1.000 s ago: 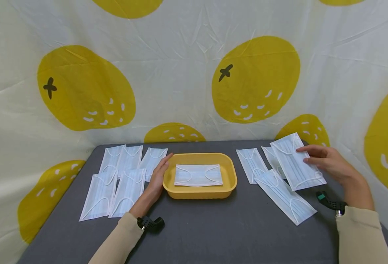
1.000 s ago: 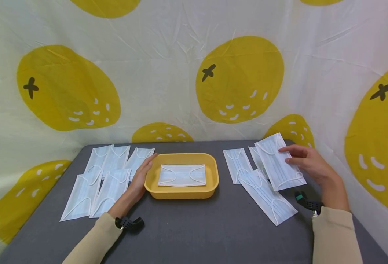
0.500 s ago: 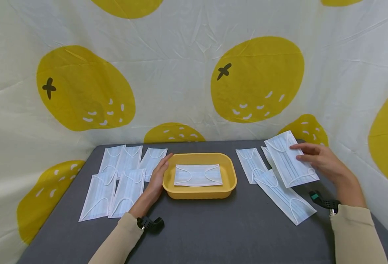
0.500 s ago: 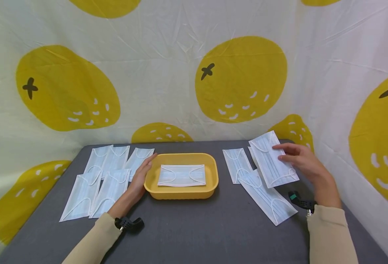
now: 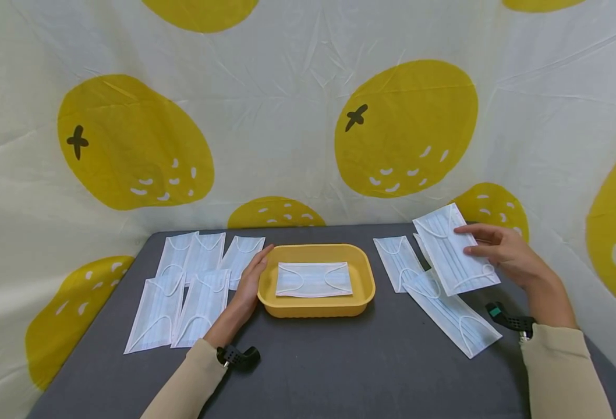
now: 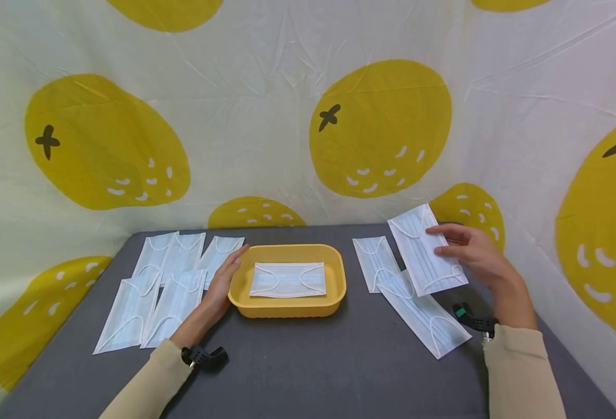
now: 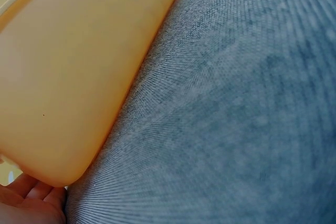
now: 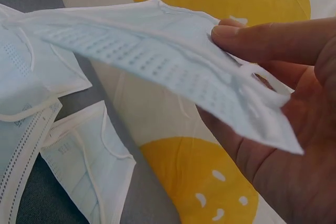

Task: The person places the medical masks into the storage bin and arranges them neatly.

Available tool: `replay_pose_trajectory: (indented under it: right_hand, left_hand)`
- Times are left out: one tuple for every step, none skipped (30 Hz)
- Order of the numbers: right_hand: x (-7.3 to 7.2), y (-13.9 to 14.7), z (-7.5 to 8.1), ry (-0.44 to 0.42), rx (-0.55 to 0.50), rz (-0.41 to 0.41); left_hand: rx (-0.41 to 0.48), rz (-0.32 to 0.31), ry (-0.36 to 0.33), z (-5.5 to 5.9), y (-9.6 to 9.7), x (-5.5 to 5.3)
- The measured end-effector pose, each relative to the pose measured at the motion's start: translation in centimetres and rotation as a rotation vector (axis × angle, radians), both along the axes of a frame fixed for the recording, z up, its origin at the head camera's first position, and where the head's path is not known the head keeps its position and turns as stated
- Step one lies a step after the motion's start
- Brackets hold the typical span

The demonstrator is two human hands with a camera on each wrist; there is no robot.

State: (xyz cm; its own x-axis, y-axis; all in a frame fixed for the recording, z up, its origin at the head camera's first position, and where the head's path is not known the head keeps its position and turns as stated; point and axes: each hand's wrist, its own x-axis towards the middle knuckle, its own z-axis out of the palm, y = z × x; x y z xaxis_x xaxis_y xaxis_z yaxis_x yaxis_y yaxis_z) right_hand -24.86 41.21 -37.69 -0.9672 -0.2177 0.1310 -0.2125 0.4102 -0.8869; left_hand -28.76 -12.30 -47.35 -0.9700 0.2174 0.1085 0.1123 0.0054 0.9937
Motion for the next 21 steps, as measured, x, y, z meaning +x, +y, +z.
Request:
replay_pose_trajectory:
  right_hand:
    - [0.0, -0.1, 0.1, 0.005, 0.005, 0.002]
    - [0.0, -0.2, 0.1, 0.008, 0.011, 0.005]
    - [-0.1, -0.3, 0.1, 0.008, 0.009, 0.000]
    - [-0.1, -0.4, 0.2, 0.005, 0.007, -0.007]
    - [-0.1, -0.5, 0.2, 0.004, 0.007, -0.013]
    - [-0.1, -0.6, 0.2, 0.002, 0.005, -0.018]
    - [-0.1, -0.6, 0.2, 0.002, 0.002, -0.019]
    - [-0.1, -0.7, 0.2, -0.004, -0.012, -0.020]
    - [-0.2, -0.7, 0.2, -0.005, -0.019, -0.013]
    - [-0.2, -0.8, 0.3, -0.006, -0.030, -0.005]
    - [-0.2, -0.8, 0.3, -0.004, -0.042, 0.004]
    - [-0.2, -0.9, 0.3, 0.001, -0.056, 0.017]
    - [-0.1, -1.0, 0.4, 0.006, -0.067, 0.025]
    - [-0.1, -1.0, 0.5, 0.010, -0.071, 0.028]
    - [-0.1, -1.1, 0.5, 0.013, -0.074, 0.026]
    - [-0.1, -1.2, 0.6, 0.015, -0.080, 0.015]
    - [0.0, -1.3, 0.6, 0.019, -0.074, 0.008]
    - [0.0, -1.4, 0.7, 0.022, -0.070, 0.001]
    - [0.0, -1.4, 0.7, 0.022, -0.067, -0.005]
    - [0.0, -1.5, 0.8, 0.025, -0.064, -0.005]
    - [0.0, -1.6, 0.8, 0.027, -0.065, -0.001]
  left_hand:
    - [0.000, -0.002, -0.004, 0.0, 0.0, 0.0]
    - [-0.001, -0.005, -0.008, 0.1, 0.0, 0.0]
    - [0.000, -0.007, -0.013, 0.1, -0.1, 0.1]
    - [0.002, -0.010, -0.020, 0.2, -0.1, 0.1]
    - [0.004, -0.016, -0.026, 0.4, -0.1, 0.2]
    - [0.006, -0.022, -0.031, 0.7, -0.1, 0.4]
    - [0.007, -0.028, -0.035, 1.0, -0.1, 0.5]
    - [0.006, -0.033, -0.038, 1.3, -0.1, 0.7]
    - [0.005, -0.038, -0.040, 1.5, -0.1, 0.8]
    - [0.002, -0.042, -0.042, 1.8, -0.1, 1.0]
    - [-0.001, -0.043, -0.043, 2.0, -0.1, 1.2]
    - [-0.005, -0.045, -0.043, 2.2, -0.1, 1.3]
    - [-0.007, -0.044, -0.044, 2.2, -0.1, 1.3]
    - [-0.006, -0.042, -0.044, 2.1, -0.1, 1.2]
    - [-0.004, -0.039, -0.044, 1.9, -0.1, 1.1]
    - [-0.002, -0.036, -0.042, 1.6, -0.1, 0.9]
    - [0.000, -0.030, -0.042, 1.3, -0.1, 0.7]
    - [0.003, -0.026, -0.040, 1.0, -0.1, 0.5]
    - [0.004, -0.019, -0.039, 0.7, -0.1, 0.3]
    - [0.005, -0.013, -0.035, 0.4, -0.1, 0.2]
    - [0.004, -0.007, -0.030, 0.3, -0.1, 0.1]
